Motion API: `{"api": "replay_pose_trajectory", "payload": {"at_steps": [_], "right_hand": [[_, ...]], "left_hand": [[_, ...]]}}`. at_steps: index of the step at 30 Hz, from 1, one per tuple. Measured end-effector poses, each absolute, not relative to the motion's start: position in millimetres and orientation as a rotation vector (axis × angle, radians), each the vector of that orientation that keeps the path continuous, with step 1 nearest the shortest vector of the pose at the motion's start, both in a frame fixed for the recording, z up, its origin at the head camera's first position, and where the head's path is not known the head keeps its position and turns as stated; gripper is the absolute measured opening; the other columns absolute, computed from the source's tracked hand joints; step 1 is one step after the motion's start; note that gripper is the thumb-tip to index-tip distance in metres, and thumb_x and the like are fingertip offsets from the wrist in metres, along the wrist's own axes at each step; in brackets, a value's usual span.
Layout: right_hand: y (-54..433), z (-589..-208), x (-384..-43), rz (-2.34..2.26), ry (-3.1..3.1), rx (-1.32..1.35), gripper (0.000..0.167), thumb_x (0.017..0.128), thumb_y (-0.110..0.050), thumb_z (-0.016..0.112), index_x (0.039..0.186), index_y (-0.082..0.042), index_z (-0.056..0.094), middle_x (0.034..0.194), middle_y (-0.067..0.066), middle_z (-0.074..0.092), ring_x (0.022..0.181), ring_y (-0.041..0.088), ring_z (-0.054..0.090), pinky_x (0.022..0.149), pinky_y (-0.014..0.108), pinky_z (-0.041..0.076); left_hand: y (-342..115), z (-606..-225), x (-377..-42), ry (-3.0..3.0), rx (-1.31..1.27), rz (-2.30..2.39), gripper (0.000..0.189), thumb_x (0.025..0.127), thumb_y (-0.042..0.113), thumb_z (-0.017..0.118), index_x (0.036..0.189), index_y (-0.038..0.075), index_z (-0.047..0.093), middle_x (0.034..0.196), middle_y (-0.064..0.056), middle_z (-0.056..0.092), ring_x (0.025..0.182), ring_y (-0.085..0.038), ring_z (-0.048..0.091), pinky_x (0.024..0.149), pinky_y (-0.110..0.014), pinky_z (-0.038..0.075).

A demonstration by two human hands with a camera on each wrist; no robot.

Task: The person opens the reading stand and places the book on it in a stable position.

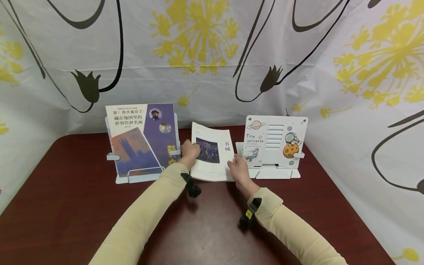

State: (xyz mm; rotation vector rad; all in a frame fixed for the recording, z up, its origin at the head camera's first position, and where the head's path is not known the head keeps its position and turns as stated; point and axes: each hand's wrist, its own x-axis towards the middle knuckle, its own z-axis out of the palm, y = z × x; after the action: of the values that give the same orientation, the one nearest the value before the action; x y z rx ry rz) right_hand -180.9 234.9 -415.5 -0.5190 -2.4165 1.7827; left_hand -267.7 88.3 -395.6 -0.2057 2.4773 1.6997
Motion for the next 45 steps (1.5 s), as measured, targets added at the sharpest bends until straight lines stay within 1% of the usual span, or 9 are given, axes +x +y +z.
{"api": "replay_pose_trajectory", "payload": {"at_steps": [5, 9, 15, 23, 29, 32, 38, 41, 45], "right_hand": [[235.0, -415.9, -181.0, 1.798, -2.416, -0.492, 0.053, 0.097, -0.004, 0.042, 0.143, 0.013, 0.022, 0.151, 0.028, 0.017, 0.141, 0.037, 0.016, 0.114, 0.043, 0.02], [235.8, -416.2, -180.1, 1.825, -2.415, -0.462, 0.054, 0.098, -0.005, 0.041, 0.144, 0.012, 0.018, 0.153, 0.026, 0.014, 0.142, 0.035, 0.014, 0.114, 0.043, 0.021], [239.0, -413.7, -183.8, 1.87, -2.381, -0.43, 0.055, 0.099, -0.006, 0.04, 0.145, 0.012, 0.015, 0.152, 0.028, 0.015, 0.142, 0.036, 0.016, 0.113, 0.044, 0.023], [242.5, -405.6, -195.2, 1.954, -2.251, -0.476, 0.047, 0.1, -0.008, 0.038, 0.143, 0.009, 0.028, 0.149, 0.025, 0.028, 0.138, 0.032, 0.028, 0.112, 0.041, 0.028], [241.9, -403.4, -195.0, 2.162, -2.072, -0.531, 0.039, 0.1, -0.007, 0.041, 0.136, 0.007, 0.041, 0.137, 0.02, 0.044, 0.124, 0.024, 0.044, 0.104, 0.037, 0.037], [246.8, -397.5, -192.7, 2.341, -1.986, -0.548, 0.038, 0.099, -0.009, 0.044, 0.135, 0.004, 0.042, 0.124, 0.011, 0.053, 0.107, 0.015, 0.05, 0.092, 0.03, 0.042], [267.5, -377.2, -179.8, 2.702, -1.838, -0.392, 0.014, 0.098, -0.005, 0.045, 0.109, -0.005, 0.054, 0.089, -0.004, 0.066, 0.08, 0.007, 0.059, 0.072, 0.022, 0.048], [281.5, -368.1, -172.4, 2.77, -1.814, -0.281, 0.015, 0.098, -0.004, 0.045, 0.096, -0.009, 0.058, 0.087, -0.002, 0.069, 0.079, 0.007, 0.062, 0.072, 0.023, 0.05], [302.7, -358.6, -164.6, 2.744, -1.885, -0.179, 0.02, 0.098, -0.004, 0.045, 0.092, -0.011, 0.062, 0.089, -0.001, 0.069, 0.081, 0.008, 0.063, 0.073, 0.023, 0.051]], "left_hand": [[85.4, -393.0, -261.0, 2.408, -0.161, 1.792, 0.041, 0.099, 0.008, 0.033, 0.139, 0.005, 0.042, 0.129, -0.019, 0.051, 0.117, -0.032, 0.049, 0.097, -0.044, 0.042], [79.2, -393.7, -250.3, 2.297, -0.126, 1.929, 0.041, 0.101, 0.008, 0.033, 0.143, 0.008, 0.035, 0.134, -0.017, 0.047, 0.118, -0.031, 0.049, 0.096, -0.044, 0.043], [67.4, -397.6, -231.5, 2.155, -0.053, 2.135, 0.041, 0.101, 0.007, 0.035, 0.142, 0.008, 0.038, 0.132, -0.016, 0.05, 0.117, -0.03, 0.051, 0.098, -0.04, 0.043], [48.4, -400.2, -212.7, 2.065, 0.042, 2.236, 0.043, 0.102, 0.008, 0.034, 0.145, 0.008, 0.032, 0.14, -0.017, 0.044, 0.124, -0.032, 0.047, 0.1, -0.043, 0.042], [32.8, -397.4, -207.6, 2.047, 0.064, 2.266, 0.043, 0.102, 0.006, 0.033, 0.145, 0.007, 0.033, 0.136, -0.019, 0.046, 0.12, -0.033, 0.049, 0.097, -0.043, 0.044], [24.9, -394.1, -207.3, 2.024, 0.076, 2.267, 0.044, 0.102, 0.005, 0.033, 0.145, 0.005, 0.032, 0.137, -0.02, 0.046, 0.121, -0.033, 0.049, 0.097, -0.043, 0.044], [9.1, -382.6, -210.4, 1.979, 0.17, 2.143, 0.046, 0.102, 0.006, 0.03, 0.147, -0.001, 0.023, 0.147, -0.02, 0.033, 0.13, -0.034, 0.04, 0.106, -0.044, 0.036], [6.1, -377.8, -214.1, 1.92, 0.253, 2.061, 0.046, 0.102, 0.006, 0.031, 0.146, -0.005, 0.022, 0.148, -0.023, 0.031, 0.131, -0.035, 0.039, 0.106, -0.045, 0.036], [12.2, -374.2, -219.0, 1.885, 0.325, 1.971, 0.043, 0.101, 0.005, 0.038, 0.142, -0.006, 0.032, 0.141, -0.025, 0.042, 0.125, -0.032, 0.048, 0.101, -0.042, 0.042]]}}
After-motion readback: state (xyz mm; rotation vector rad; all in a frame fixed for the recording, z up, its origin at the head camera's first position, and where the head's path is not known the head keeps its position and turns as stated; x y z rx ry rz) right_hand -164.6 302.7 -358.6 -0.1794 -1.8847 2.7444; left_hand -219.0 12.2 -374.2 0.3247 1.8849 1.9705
